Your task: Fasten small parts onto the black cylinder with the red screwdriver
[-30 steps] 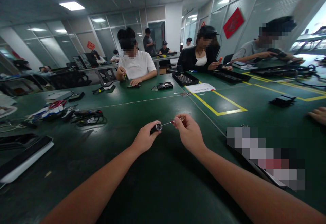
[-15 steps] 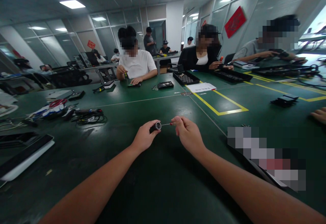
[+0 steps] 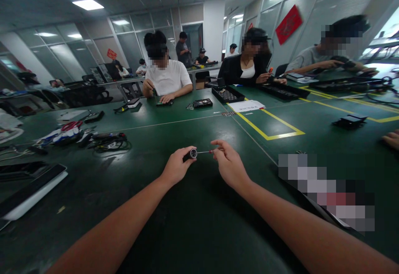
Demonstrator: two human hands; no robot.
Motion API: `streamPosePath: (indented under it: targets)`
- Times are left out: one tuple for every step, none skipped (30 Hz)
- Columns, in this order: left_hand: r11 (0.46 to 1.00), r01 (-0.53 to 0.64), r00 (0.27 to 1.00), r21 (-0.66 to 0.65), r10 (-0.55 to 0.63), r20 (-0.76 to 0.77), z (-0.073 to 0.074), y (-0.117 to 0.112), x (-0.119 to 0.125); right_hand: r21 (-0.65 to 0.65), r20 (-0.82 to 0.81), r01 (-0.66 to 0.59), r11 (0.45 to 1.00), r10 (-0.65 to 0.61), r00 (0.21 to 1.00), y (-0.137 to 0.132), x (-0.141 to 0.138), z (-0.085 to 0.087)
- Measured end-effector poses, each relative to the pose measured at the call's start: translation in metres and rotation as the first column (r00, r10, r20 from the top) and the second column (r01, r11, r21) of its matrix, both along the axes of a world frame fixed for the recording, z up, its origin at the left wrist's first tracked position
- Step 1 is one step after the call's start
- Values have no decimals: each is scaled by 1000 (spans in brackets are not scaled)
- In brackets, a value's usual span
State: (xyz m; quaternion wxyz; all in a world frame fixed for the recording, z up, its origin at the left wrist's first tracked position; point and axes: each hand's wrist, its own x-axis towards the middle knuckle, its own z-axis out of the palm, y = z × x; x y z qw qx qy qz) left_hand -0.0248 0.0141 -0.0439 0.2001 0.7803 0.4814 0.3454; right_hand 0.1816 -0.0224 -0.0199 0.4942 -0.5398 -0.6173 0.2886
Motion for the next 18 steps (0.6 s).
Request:
streamPosePath:
  targets:
    - [1000,3,1000,2,-3,-10,1,-1,0,1,9,2,1000,-2,1000,1,0,1]
    - [1000,7,1000,4,-7,-18,2,-1,0,7,27,8,1000,-9,1000,1,1,1]
    - [1000,11,1000,10,-10,-23,2,-1,1,17,52,18,1000,-19,998,1,1,3]
    - [1000,15,1000,16,-15,-28,2,-2,1,28,82,30,999,-33,996,2,2,4]
    - [1000,20,999,21,-19,-31,2,-2,1,36,109,40,999,-44,993,2,2,5]
    - [999,25,999,26,-24,-34,2,-2,1,43,129,49,998,-54,990,3,2,5]
    - [999,32,999,30,-31,-38,2,-2,1,49,143,53,997,-60,988,3,2,6]
    - [999,39,998,32,-37,-43,2,-2,1,52,150,54,997,-61,987,3,2,5]
    - [998,45,998,32,-43,-49,2,-2,1,50,146,52,997,-59,987,3,2,5]
    - [998,48,997,30,-46,-57,2,-2,1,44,135,47,998,-52,989,3,2,4]
    - [999,46,997,27,-44,-63,3,-2,1,36,121,36,999,-40,992,3,2,3]
    - [999,41,997,25,-40,-68,3,-2,1,29,108,22,999,-25,994,2,1,2]
    - [999,37,997,22,-36,-71,3,-2,1,22,98,6,1000,-8,995,2,1,1]
    - [999,35,997,20,-33,-71,3,-2,0,21,90,-8,1000,6,996,1,0,1]
    - [999,36,997,21,-35,-71,3,-2,0,25,83,-14,1000,12,996,1,0,1]
    - [999,43,997,25,-41,-72,2,-2,0,29,77,-13,999,11,997,1,0,1]
    - [998,54,996,29,-52,-75,2,-1,0,26,69,-7,1000,5,998,1,0,1]
    - [997,66,995,35,-63,-79,1,-1,0,19,59,4,1000,-5,998,2,0,2]
